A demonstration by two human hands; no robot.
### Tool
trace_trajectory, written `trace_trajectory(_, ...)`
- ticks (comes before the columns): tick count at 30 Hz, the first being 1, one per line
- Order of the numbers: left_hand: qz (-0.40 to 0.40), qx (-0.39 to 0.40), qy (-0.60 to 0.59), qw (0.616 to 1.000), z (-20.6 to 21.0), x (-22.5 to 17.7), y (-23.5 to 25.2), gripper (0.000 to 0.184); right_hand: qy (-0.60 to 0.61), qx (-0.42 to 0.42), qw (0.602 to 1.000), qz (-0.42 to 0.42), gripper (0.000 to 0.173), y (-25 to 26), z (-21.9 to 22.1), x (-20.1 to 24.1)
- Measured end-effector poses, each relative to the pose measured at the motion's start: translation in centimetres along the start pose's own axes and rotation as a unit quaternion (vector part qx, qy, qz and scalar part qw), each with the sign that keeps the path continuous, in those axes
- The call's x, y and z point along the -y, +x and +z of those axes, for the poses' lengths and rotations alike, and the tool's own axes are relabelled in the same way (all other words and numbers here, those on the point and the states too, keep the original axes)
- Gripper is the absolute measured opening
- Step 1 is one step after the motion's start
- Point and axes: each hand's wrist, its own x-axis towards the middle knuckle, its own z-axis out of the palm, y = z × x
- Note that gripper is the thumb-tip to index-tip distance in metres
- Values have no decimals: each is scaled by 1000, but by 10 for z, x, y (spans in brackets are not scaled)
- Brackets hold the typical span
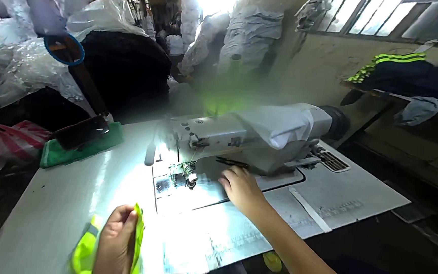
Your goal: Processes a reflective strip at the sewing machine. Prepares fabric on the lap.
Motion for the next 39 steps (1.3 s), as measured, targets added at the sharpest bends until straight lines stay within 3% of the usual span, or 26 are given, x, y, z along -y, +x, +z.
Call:
trace_trajectory(1,-44,-12,-52,998,15,-9,-9,18,85,-1,995,-52,24,-22,-3,19)
trace_trajectory(3,-109,-31,-143,983,41,-19,-22,15,274,-28,943,-188,21,-62,-1,62)
trace_trajectory(5,-149,-37,-199,968,62,-25,-35,14,372,-25,898,-235,34,-89,-3,100)
trace_trajectory(7,-162,-35,-250,954,74,-30,-48,19,385,-54,893,-226,36,-102,-2,123)
trace_trajectory(11,-128,-26,-267,955,81,-32,-69,22,314,-136,919,-198,17,-116,-5,134)
trace_trajectory(13,-54,69,-179,980,70,-24,-86,38,237,-189,931,-201,14,-121,-10,134)
trace_trajectory(15,15,138,-38,990,63,-24,-98,72,189,-202,938,-210,16,-124,-21,132)
trace_trajectory(16,19,147,8,989,62,-27,-102,73,190,-189,941,-206,15,-126,-27,130)
trace_trajectory(20,-36,175,90,980,48,-44,-111,36,332,11,931,-150,23,-131,-58,111)
trace_trajectory(22,-46,258,100,960,42,-52,-114,50,329,80,929,-152,23,-136,-70,107)
trace_trajectory(24,-22,258,154,954,49,-56,-118,54,306,102,931,-173,20,-144,-72,112)
trace_trajectory(27,-39,251,218,942,53,-66,-114,23,358,121,914,-144,22,-142,-77,107)
trace_trajectory(31,-134,379,276,873,22,-88,-94,13,491,131,861,-15,21,-124,-101,61)
trace_trajectory(35,-177,416,323,831,-6,-84,-77,10,461,107,879,54,22,-133,-116,9)
trace_trajectory(39,-166,399,385,816,-18,-51,-62,16,384,158,905,96,8,-155,-116,-32)
